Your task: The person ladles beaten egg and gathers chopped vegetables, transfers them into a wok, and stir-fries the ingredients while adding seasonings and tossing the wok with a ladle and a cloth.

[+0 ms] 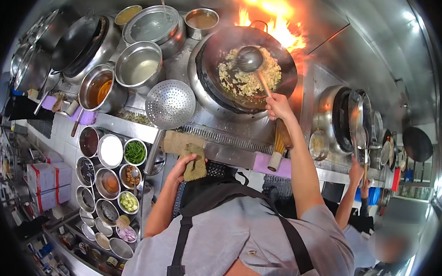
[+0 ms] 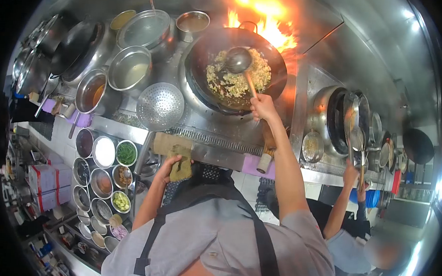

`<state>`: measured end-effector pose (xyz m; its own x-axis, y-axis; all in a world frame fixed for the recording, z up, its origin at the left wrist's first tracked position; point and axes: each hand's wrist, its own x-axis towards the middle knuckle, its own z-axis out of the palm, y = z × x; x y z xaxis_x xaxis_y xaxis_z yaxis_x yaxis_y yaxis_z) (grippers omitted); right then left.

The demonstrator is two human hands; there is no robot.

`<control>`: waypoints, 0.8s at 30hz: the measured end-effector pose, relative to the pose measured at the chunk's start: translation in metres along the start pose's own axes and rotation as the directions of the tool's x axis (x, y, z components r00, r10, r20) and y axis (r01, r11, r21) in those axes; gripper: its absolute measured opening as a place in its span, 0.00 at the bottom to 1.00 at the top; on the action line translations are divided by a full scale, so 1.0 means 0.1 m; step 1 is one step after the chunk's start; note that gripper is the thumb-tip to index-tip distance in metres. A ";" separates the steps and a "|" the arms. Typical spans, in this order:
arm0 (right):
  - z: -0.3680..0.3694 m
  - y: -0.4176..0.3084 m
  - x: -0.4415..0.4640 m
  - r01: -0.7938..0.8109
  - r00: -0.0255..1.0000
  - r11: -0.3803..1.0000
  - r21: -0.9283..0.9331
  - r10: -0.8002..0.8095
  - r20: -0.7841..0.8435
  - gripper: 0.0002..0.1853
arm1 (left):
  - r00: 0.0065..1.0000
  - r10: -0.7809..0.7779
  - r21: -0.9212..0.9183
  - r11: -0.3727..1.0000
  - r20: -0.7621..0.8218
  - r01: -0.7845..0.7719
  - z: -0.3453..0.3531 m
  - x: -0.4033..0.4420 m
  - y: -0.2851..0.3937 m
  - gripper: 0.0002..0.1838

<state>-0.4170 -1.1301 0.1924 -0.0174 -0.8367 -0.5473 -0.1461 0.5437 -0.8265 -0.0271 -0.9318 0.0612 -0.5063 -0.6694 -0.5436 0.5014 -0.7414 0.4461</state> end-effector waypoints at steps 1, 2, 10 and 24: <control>0.02 -0.05 -0.15 0.054 0.998 0.996 -0.069 -0.056 -0.030 0.07 | 1.000 0.018 0.033 0.999 0.016 -0.018 0.03 -0.04 0.05 0.29; -0.03 -0.12 -0.38 0.107 0.992 0.984 -0.143 -0.115 -0.050 0.07 | 0.999 0.040 0.062 0.997 0.030 -0.042 0.04 -0.05 0.10 0.29; -0.18 0.15 -1.08 -0.073 0.990 0.990 0.123 0.057 0.131 0.21 | 0.989 -0.146 -0.016 0.989 -0.021 0.146 -0.29 0.07 0.23 0.29; 0.24 0.09 -0.72 0.079 0.928 0.782 -0.618 -0.285 -0.241 0.32 | 0.991 -0.104 0.007 0.995 0.085 0.104 -0.24 0.33 0.28 0.31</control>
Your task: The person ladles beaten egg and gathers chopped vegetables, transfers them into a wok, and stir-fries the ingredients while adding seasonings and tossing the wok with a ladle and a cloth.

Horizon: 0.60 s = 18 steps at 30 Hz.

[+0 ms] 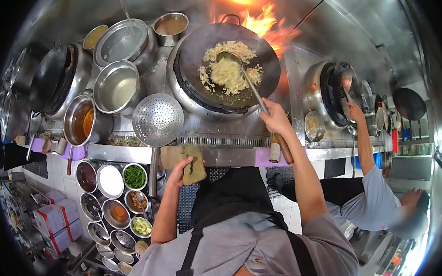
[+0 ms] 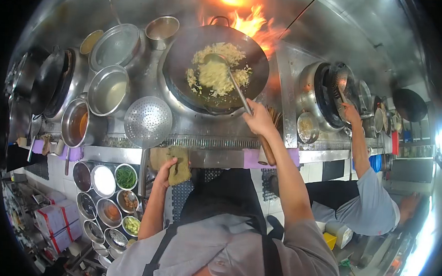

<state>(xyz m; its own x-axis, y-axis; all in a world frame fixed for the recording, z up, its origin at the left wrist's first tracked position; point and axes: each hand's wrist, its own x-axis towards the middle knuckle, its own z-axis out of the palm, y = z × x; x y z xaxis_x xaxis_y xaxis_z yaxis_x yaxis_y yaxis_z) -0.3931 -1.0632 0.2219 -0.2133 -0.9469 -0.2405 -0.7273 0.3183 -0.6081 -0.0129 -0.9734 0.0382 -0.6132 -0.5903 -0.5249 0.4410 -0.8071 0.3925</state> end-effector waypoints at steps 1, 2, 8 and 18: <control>-0.12 -0.16 -0.09 -0.152 0.978 0.987 0.054 0.142 0.151 0.32 | 1.000 -0.010 -0.025 1.000 0.003 0.010 0.04 -0.01 0.01 0.30; -0.05 0.02 -0.05 0.053 0.998 0.995 0.089 -0.048 -0.050 0.31 | 1.000 -0.022 -0.050 0.999 0.003 0.022 0.06 -0.06 0.01 0.28; 0.15 0.32 0.83 0.073 0.943 0.985 -0.157 -0.120 -0.311 0.29 | 0.993 0.064 -0.023 0.998 -0.095 -0.067 0.08 -0.28 0.04 0.30; -0.07 0.38 0.84 0.200 0.935 0.979 -0.047 -0.205 -0.291 0.25 | 0.945 0.271 -0.113 0.949 -0.182 -0.294 0.69 -0.43 0.23 0.31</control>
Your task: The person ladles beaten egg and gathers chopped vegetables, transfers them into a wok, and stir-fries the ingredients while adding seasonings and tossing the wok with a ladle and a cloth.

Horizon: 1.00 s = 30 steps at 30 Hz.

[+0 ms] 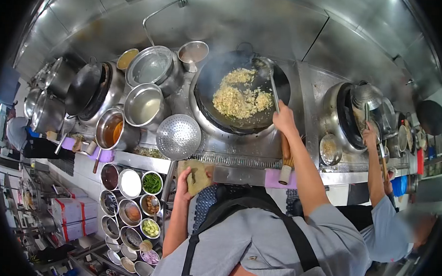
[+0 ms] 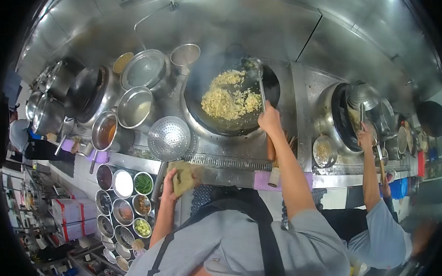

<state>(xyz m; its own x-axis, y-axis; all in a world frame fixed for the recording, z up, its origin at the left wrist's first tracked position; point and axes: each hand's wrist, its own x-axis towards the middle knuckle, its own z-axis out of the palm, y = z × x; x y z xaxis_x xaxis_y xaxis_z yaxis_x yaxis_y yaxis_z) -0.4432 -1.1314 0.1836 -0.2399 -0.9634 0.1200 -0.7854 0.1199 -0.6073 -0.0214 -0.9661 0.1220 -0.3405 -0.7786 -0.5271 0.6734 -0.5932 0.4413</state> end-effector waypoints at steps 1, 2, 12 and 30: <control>0.04 -0.02 0.16 -0.068 0.997 0.998 -0.011 0.068 -0.028 0.24 | 0.999 -0.023 -0.020 1.000 0.035 0.024 0.16 0.11 -0.04 0.31; 0.10 -0.04 0.27 -0.055 0.998 0.998 -0.018 0.055 0.032 0.25 | 0.996 -0.046 -0.039 0.998 0.071 0.049 0.28 0.26 -0.08 0.31; -0.55 0.15 -1.25 0.322 0.904 0.922 -0.216 -0.232 0.359 0.41 | 0.948 -0.269 0.127 0.960 0.172 0.250 1.43 1.77 -0.16 0.28; -0.39 0.17 -1.22 0.159 0.919 0.987 -0.005 -0.146 0.366 0.37 | 0.984 -0.167 0.152 0.976 0.070 0.155 1.05 1.22 -0.80 0.25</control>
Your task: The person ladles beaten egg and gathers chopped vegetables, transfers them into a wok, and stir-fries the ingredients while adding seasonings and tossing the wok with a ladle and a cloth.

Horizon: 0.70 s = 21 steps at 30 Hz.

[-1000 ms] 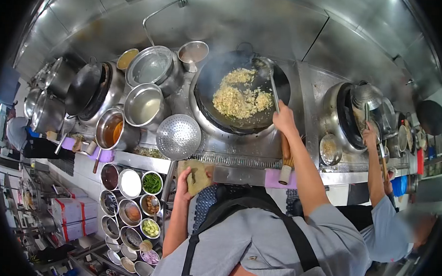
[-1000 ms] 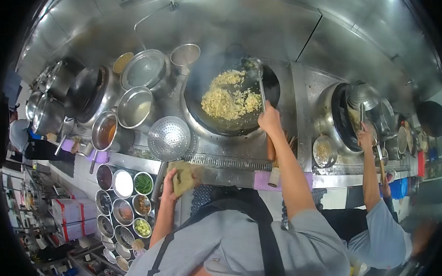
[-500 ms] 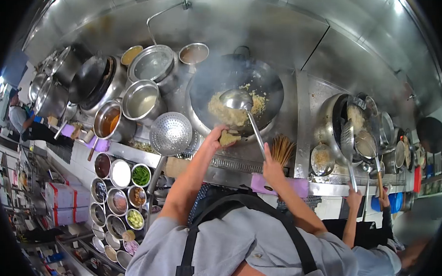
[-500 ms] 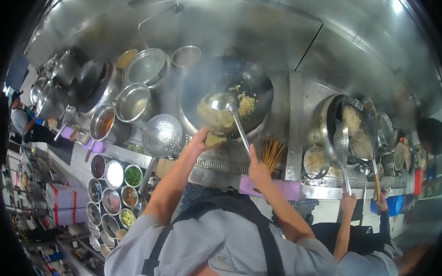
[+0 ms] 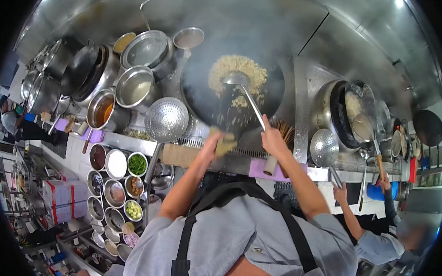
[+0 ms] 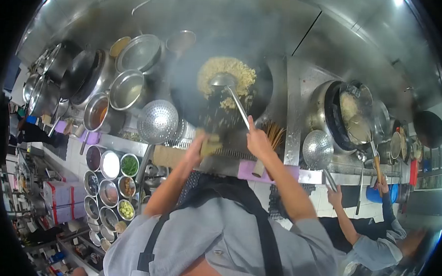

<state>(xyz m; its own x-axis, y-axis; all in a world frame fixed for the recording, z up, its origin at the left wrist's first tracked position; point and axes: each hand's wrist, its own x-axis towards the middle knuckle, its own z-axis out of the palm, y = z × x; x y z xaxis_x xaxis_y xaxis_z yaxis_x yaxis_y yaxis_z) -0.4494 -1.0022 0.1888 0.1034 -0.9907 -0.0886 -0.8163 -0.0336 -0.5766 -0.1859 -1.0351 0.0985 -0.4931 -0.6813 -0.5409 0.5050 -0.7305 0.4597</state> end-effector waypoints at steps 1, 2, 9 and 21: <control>0.02 0.03 0.09 0.048 0.995 0.999 -0.009 -0.048 -0.093 0.37 | 1.000 -0.008 -0.001 1.000 -0.004 0.008 -0.21 -0.14 -0.20 0.26; -0.02 0.00 0.02 0.068 0.990 0.997 0.028 -0.065 -0.123 0.37 | 1.000 -0.020 0.002 1.000 -0.011 0.020 -0.36 -0.26 -0.34 0.26; -0.41 -0.26 -0.64 0.033 0.996 0.920 0.391 -0.063 0.064 0.35 | 0.994 -0.093 -0.141 0.986 -0.051 0.085 0.24 0.04 0.34 0.24; 0.01 -0.16 -0.20 0.046 0.993 0.999 -0.022 -0.048 -0.104 0.37 | 0.983 0.164 0.064 0.983 0.087 -0.169 0.15 -0.43 -0.13 0.27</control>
<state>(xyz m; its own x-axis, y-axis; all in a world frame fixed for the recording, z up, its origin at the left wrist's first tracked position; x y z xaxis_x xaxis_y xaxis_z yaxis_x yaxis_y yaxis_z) -0.4383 -0.9815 0.1990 0.0828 -0.9963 0.0243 -0.8230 -0.0821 -0.5621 -0.1823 -0.9968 0.1262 -0.4632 -0.7931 -0.3954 0.5347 -0.6059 0.5890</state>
